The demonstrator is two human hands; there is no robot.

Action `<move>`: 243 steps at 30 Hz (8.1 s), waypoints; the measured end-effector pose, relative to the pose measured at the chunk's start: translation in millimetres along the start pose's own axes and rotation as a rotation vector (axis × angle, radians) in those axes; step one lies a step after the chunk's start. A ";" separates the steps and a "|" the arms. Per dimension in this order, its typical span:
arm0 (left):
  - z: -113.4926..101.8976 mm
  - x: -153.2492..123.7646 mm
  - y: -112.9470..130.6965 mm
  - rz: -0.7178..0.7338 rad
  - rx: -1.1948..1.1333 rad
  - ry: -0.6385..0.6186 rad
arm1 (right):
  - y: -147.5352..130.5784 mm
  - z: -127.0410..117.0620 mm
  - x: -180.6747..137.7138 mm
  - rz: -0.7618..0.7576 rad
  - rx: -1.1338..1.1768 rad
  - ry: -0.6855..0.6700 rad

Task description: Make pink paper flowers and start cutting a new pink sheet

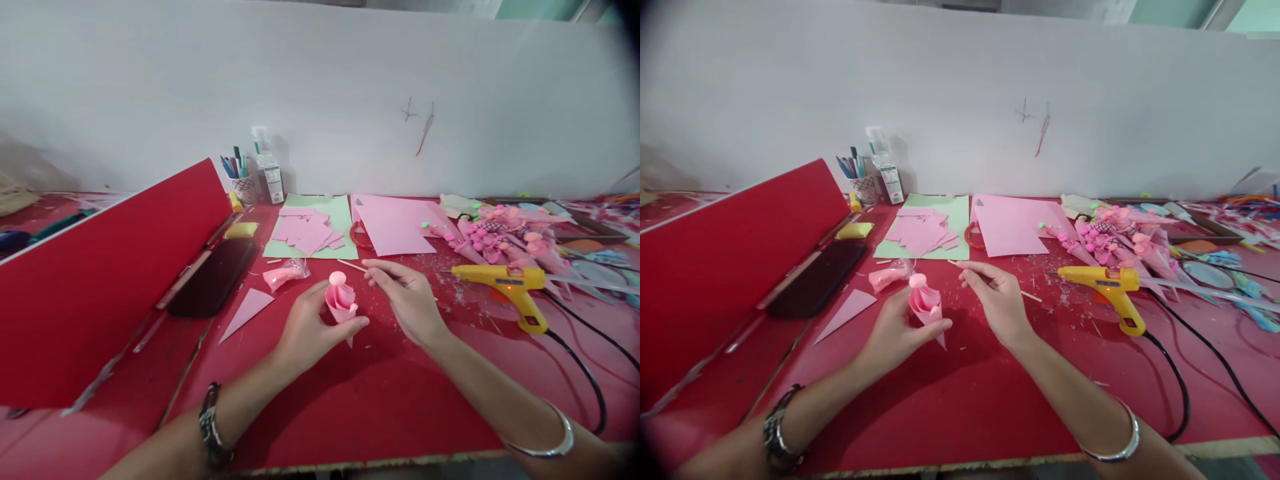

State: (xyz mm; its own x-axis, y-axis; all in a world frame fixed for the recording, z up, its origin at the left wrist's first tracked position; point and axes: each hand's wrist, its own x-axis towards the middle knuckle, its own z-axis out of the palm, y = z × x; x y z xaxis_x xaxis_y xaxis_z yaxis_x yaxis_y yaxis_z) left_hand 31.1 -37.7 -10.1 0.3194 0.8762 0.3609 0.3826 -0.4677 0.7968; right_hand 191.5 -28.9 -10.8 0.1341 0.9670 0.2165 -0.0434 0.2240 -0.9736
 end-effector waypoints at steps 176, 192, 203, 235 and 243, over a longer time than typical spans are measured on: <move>-2.8 1.9 -2.3 -0.339 -0.487 -0.595 | -12.6 3.9 -8.6 -0.145 -0.031 -0.344; 3.8 1.6 -3.7 -0.194 -0.215 -0.233 | -13.3 8.1 -13.1 -0.171 -0.097 -0.311; 2.7 1.6 -1.0 -0.231 -0.189 -0.335 | -14.5 5.7 -12.5 -0.199 -0.150 -0.033; 4.7 -3.4 -3.7 -0.223 -0.278 -0.364 | -13.5 6.1 -11.1 -0.160 0.085 -0.333; 3.5 -2.6 0.7 -0.217 -0.292 -0.390 | -11.8 3.3 -7.3 -0.092 0.042 -0.377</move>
State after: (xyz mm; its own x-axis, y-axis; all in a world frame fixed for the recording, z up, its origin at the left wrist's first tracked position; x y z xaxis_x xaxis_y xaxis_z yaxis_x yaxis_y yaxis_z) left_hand 33.6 -40.7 -12.2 0.5794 0.8150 0.0100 0.2363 -0.1797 0.9549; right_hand 187.8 -38.3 -0.7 -0.2334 0.9177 0.3214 -0.0896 0.3089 -0.9469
